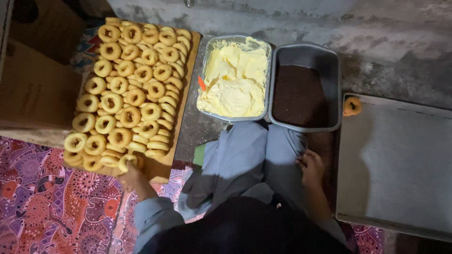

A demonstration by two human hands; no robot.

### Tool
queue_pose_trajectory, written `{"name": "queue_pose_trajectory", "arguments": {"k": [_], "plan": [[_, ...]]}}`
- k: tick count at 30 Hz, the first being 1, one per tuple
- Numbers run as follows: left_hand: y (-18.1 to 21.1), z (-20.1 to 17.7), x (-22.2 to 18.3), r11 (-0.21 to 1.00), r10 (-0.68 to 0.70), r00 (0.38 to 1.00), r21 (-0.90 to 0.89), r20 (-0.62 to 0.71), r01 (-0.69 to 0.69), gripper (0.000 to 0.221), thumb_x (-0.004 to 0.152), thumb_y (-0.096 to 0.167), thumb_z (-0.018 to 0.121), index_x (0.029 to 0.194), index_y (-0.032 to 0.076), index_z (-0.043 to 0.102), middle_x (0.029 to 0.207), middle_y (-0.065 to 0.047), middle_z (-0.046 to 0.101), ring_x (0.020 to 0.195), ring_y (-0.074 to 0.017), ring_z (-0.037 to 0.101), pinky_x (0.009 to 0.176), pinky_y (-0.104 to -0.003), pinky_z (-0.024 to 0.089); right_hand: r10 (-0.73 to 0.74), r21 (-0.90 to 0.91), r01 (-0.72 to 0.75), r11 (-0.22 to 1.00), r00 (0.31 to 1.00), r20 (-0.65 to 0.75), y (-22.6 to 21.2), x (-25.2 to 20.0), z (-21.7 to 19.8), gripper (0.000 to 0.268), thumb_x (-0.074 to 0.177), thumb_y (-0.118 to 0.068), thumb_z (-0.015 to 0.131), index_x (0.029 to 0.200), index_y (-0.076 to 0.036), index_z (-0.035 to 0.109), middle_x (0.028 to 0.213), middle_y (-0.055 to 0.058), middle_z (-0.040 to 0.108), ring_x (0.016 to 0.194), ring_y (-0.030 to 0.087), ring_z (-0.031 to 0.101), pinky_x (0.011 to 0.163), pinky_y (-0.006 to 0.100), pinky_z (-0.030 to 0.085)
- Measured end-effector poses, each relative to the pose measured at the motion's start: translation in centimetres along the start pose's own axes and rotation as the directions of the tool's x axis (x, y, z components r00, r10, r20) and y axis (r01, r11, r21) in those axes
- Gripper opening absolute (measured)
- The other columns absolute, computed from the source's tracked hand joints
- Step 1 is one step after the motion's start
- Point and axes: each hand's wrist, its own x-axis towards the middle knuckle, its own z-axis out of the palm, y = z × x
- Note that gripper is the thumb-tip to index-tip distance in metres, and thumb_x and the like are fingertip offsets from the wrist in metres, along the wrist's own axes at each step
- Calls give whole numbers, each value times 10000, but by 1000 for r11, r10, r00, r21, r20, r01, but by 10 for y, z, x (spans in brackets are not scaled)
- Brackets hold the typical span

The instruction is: The person picks donuts from a wooden board, fills them with a yellow cream using a spatula, and then rolls them in a dark granular topping. The finished donuts are placed on a metal tray.

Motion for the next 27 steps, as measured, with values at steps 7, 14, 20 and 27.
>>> {"name": "queue_pose_trajectory", "arguments": {"k": [7,14,20,27], "plan": [[1,3,-5,867,472,871,-247,133,-433,608,878,286,748,1352,-34,541,1218,-248,676,1065,-350,658,931,-490,544,-81,-342,98,934,995,63,8,4,7,257,953,-33,614,1202,16,647,1017,56,647,853,145,614,770,288,525],[12,39,-27,474,306,939,-830,-158,-294,343,851,7,697,1161,-83,581,1094,-157,679,945,-261,661,869,-392,585,-293,-411,330,850,944,151,22,2,7,248,935,-44,636,1176,-16,689,940,34,656,806,112,590,742,249,489],[110,67,-22,654,551,824,-545,-134,-525,393,860,0,708,1217,-46,550,1131,-171,648,970,-272,657,882,-407,558,-491,-513,553,657,830,265,0,-19,32,209,958,-103,670,1153,-32,697,1069,63,658,898,132,629,800,274,511],[64,41,-237,542,836,216,-818,504,-193,378,896,3,611,1273,15,616,1195,-70,695,1091,-185,667,920,-311,547,-88,-36,168,985,674,733,-32,-78,173,581,945,-247,617,1473,-182,382,1386,39,550,1221,145,597,944,316,587]]}}
